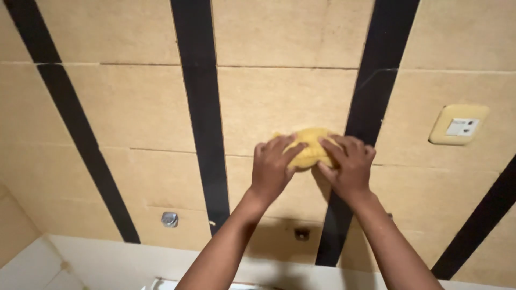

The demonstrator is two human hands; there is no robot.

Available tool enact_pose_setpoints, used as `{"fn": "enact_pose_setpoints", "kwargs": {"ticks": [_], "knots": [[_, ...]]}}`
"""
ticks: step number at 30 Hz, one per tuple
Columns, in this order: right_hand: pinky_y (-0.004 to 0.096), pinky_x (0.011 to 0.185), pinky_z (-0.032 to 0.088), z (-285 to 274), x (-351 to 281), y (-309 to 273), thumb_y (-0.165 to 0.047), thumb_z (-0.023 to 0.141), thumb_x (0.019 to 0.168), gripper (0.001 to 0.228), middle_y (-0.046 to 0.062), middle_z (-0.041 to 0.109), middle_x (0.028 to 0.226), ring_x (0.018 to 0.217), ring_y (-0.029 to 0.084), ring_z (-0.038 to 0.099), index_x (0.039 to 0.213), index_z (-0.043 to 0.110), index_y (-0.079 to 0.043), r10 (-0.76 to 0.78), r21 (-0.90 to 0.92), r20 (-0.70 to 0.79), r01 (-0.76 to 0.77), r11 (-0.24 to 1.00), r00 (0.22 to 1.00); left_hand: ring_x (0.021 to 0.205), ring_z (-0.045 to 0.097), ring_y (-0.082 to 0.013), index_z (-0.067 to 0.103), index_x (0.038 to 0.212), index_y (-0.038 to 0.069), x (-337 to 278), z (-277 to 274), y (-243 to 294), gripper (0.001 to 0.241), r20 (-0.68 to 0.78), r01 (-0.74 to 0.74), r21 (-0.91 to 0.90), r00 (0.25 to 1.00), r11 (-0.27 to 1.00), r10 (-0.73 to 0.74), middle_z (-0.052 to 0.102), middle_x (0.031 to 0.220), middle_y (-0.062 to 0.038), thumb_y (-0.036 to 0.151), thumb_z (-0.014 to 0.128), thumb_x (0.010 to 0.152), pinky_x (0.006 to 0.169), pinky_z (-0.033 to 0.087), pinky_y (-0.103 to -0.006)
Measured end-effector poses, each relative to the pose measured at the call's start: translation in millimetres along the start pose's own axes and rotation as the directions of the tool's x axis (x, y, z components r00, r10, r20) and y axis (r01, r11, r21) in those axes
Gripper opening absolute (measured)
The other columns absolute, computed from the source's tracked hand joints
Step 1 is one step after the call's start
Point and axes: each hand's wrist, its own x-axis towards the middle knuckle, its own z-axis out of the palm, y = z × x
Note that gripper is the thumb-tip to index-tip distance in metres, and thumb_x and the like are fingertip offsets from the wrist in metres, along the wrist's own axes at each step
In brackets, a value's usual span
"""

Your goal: The person scrubs the tiled bathroom walls using a yellow sponge. They start by cleaning the upper wall tiles and then move down to scrub the lower tiles and the black skirting board.

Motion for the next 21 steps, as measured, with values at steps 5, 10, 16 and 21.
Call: {"fn": "enact_pose_setpoints", "kwargs": {"ticks": [5,10,16,21], "knots": [[0.049,0.097,0.033,-4.9,-28.0,1.5,-0.028,0.083,0.075,0.061,0.003,0.064,0.135,0.125,0.025,0.055,0.134,0.067,-0.024,-0.012,0.012,0.059,0.012,1.0,0.998,0.139,0.05,-0.0264,0.058,0.141,0.018,-17.7,-19.6,23.0,0.061,0.193,-0.031,0.038,0.981,0.999,0.024,0.054,0.149,-0.007,0.025,0.077,0.083,0.105,0.04,-0.0479],[0.053,0.099,0.032,-30.7,25.4,18.7,-0.033,0.083,0.081,0.064,0.009,0.058,0.143,0.13,0.028,0.054,0.142,0.064,-0.022,-0.077,-0.087,0.105,0.086,0.992,0.992,0.148,0.038,-0.0333,0.04,0.155,0.009,38.1,-27.4,6.3,0.074,0.227,-0.204,0.2,0.961,0.958,0.157,0.04,0.161,-0.015,0.04,0.071,0.096,0.114,0.034,-0.0556],[0.05,0.108,0.03,-63.4,114.5,27.6,-0.024,0.083,0.091,0.065,0.01,0.055,0.153,0.137,0.028,0.05,0.151,0.058,-0.02,-0.059,-0.089,0.012,0.06,0.994,0.998,0.149,0.039,-0.0288,0.039,0.155,0.01,135.9,-55.6,13.5,0.08,0.052,-0.127,0.206,0.992,0.97,0.119,0.044,0.158,-0.01,0.037,0.077,0.089,0.116,0.03,-0.0538],[0.046,0.108,0.032,-48.3,83.7,28.7,-0.015,0.083,0.088,0.068,0.006,0.057,0.149,0.135,0.027,0.05,0.151,0.06,-0.02,-0.068,-0.038,0.023,0.069,0.997,0.997,0.138,0.052,-0.0228,0.051,0.144,0.013,105.0,-38.5,13.5,0.068,-0.019,-0.09,0.048,0.996,0.995,0.091,0.059,0.141,-0.004,0.031,0.082,0.087,0.105,0.037,-0.044]]}}
